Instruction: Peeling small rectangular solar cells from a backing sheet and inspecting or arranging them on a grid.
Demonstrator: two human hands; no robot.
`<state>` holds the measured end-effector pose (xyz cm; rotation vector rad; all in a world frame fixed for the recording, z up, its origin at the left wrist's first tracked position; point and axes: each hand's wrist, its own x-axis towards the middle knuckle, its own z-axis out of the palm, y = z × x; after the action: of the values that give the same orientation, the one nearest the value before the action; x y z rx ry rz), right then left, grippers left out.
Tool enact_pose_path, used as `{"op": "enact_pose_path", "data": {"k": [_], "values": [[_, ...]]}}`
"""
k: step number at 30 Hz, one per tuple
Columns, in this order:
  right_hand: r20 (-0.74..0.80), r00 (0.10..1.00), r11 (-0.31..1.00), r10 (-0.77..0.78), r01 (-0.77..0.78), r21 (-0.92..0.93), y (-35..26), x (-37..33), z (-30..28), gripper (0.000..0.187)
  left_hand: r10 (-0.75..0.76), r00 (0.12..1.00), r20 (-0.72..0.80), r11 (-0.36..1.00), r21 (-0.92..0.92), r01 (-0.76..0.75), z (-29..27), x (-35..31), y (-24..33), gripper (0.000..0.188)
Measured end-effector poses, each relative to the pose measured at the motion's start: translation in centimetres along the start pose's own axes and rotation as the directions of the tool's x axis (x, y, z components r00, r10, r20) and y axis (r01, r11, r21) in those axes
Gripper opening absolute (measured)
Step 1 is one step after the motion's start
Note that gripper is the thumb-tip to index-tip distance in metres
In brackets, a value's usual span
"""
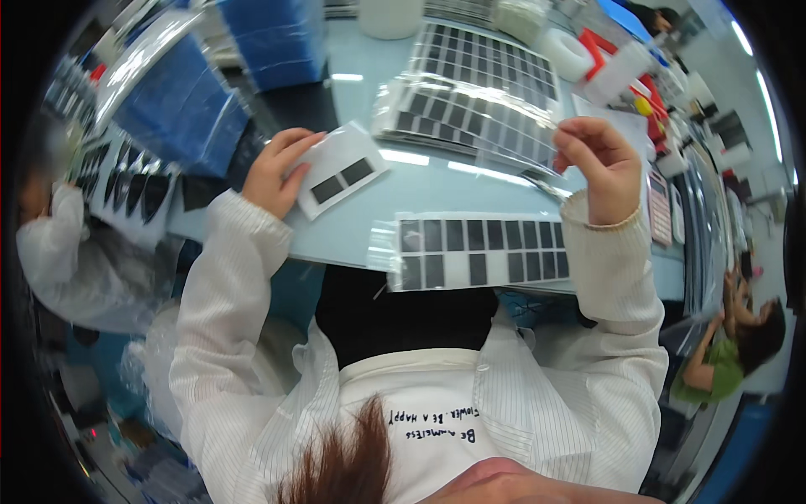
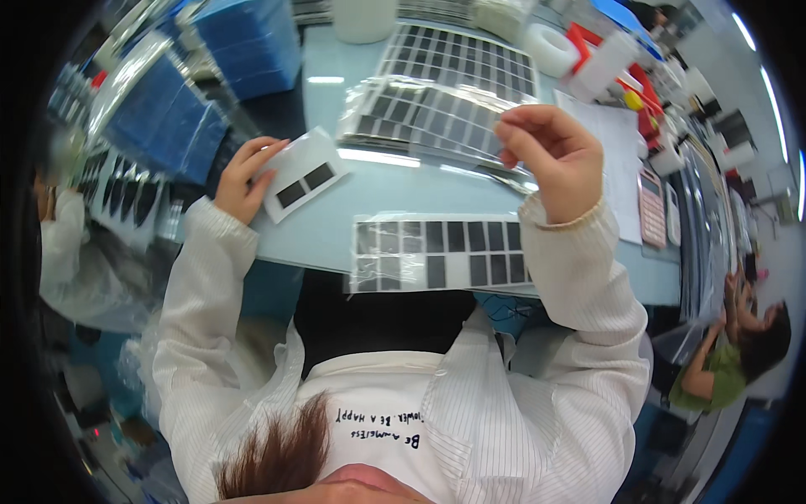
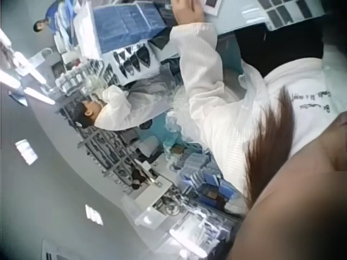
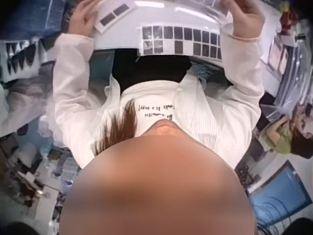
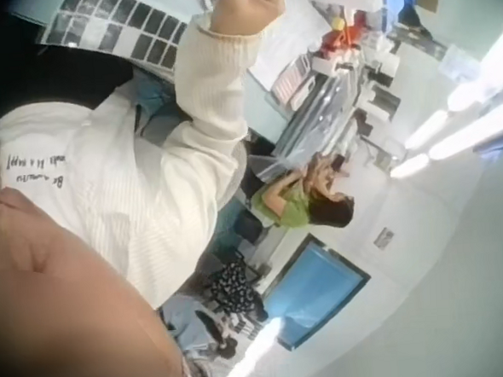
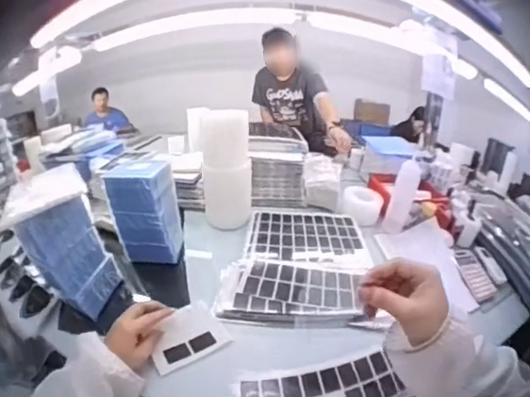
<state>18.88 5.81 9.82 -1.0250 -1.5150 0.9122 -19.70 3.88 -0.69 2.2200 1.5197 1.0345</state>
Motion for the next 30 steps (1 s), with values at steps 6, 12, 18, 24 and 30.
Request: {"op": "enact_pose_path", "data": {"k": [6, 12, 18, 24, 30], "values": [[-0.096, 0.989, 0.994, 0.108, -0.104, 0.045, -0.5, -4.8, -3.7, 0.013, 0.122, 0.988, -0.097, 0.99, 0.089, -0.113, -0.6, 0.0, 1.6, 0.037], [-0.405, 0.896, 0.983, 0.183, -0.153, 0.105, 0.3, -11.4, -12.4, 0.012, 0.256, 0.965, -0.05, 0.967, 0.007, -0.256, -0.1, 1.5, 6.4, 0.029], [-0.693, 0.67, 0.96, 0.266, -0.248, 0.129, 1.2, -18.8, -19.8, 0.011, 0.396, 0.915, 0.076, 0.918, -0.058, -0.393, 1.6, 2.2, 9.7, 0.03], [-0.784, 0.518, 0.93, 0.343, -0.307, 0.203, 1.9, -24.8, -22.1, 0.014, 0.492, 0.855, 0.163, 0.87, -0.128, -0.476, 3.5, 3.1, 10.5, 0.034], [-0.782, 0.493, 0.876, 0.38, -0.464, 0.133, 3.5, -28.5, -24.3, 0.016, 0.493, 0.85, 0.183, 0.87, -0.119, -0.479, 4.0, 3.2, 10.8, 0.035]]}}
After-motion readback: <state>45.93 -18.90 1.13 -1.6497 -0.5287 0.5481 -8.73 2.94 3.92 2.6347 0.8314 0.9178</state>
